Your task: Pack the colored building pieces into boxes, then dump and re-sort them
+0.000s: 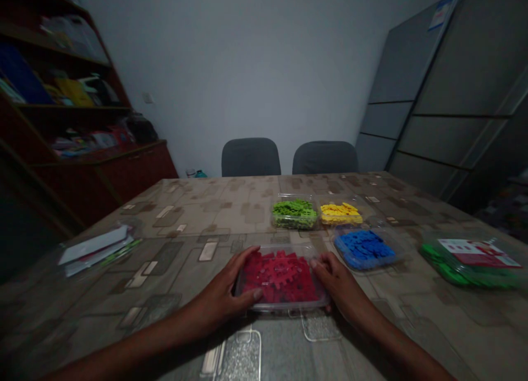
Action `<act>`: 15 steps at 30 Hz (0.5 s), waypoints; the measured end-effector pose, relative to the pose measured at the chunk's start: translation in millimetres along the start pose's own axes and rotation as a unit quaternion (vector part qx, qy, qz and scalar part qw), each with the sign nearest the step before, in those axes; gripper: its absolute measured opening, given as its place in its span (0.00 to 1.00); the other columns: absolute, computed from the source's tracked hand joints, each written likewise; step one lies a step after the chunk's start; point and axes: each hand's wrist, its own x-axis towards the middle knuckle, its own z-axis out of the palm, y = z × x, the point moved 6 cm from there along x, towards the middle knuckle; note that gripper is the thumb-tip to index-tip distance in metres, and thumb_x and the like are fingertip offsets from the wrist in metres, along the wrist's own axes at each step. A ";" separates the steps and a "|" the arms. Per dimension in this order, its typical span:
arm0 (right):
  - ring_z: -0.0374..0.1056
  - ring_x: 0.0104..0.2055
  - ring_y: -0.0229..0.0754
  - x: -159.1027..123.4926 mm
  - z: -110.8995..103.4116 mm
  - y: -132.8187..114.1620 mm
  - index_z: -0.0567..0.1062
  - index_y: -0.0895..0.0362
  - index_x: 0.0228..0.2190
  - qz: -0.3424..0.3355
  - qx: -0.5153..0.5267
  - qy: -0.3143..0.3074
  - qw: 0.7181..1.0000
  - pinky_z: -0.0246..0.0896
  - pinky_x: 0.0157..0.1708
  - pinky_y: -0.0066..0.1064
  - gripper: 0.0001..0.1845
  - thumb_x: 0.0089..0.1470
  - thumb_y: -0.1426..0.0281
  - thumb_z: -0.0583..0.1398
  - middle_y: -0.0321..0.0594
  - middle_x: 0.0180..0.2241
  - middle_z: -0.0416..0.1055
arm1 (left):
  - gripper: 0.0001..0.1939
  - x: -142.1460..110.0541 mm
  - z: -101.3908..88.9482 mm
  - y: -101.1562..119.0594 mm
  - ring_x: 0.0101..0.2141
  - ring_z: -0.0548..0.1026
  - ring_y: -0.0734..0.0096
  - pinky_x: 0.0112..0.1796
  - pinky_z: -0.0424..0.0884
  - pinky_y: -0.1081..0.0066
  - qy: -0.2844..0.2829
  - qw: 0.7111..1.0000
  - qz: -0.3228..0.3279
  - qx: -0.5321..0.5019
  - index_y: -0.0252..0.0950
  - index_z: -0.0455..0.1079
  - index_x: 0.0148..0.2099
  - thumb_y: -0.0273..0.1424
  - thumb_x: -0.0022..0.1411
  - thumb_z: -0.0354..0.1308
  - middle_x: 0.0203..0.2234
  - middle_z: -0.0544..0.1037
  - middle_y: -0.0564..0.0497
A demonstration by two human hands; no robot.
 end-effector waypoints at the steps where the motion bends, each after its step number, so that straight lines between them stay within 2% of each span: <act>1: 0.65 0.23 0.42 -0.7 1.5 1.0 0.69 0.52 0.29 0.008 0.005 -0.006 1.000 0.63 0.20 0.33 0.25 0.49 0.42 0.57 0.37 0.24 0.70 | 0.41 -0.1 0.7 -0.6 0.63 0.61 0.47 0.63 0.54 0.50 0.000 1.000 -0.009 -0.025 0.36 0.52 0.70 0.36 0.59 0.64 0.65 0.61 0.36; 5: 0.59 0.22 0.39 -3.0 0.4 -0.6 0.64 0.51 0.22 0.016 0.013 -0.011 1.000 0.56 0.20 0.30 0.28 0.45 0.39 0.59 0.32 0.20 0.62 | 0.48 -2.7 3.4 -3.6 0.63 0.61 0.48 0.62 0.55 0.50 -0.001 0.995 -0.026 -0.093 0.37 0.44 0.72 0.33 0.57 0.65 0.66 0.60 0.36; 10: 0.55 0.26 0.38 -11.6 -4.1 -16.5 0.61 0.52 0.21 -0.013 -0.007 -0.012 1.000 0.55 0.25 0.31 0.31 0.44 0.37 0.59 0.31 0.23 0.58 | 0.48 -9.7 5.2 -6.9 0.65 0.57 0.46 0.63 0.52 0.49 0.014 0.995 -0.008 -0.096 0.42 0.44 0.73 0.32 0.57 0.66 0.67 0.57 0.39; 15: 0.55 0.26 0.38 -19.3 -5.3 -22.8 0.61 0.51 0.23 0.017 0.023 -0.023 0.999 0.54 0.26 0.31 0.31 0.45 0.37 0.59 0.30 0.23 0.58 | 0.49 -12.8 9.5 -5.6 0.66 0.54 0.45 0.64 0.49 0.48 0.026 0.994 -0.016 -0.101 0.40 0.43 0.73 0.30 0.56 0.66 0.69 0.53 0.39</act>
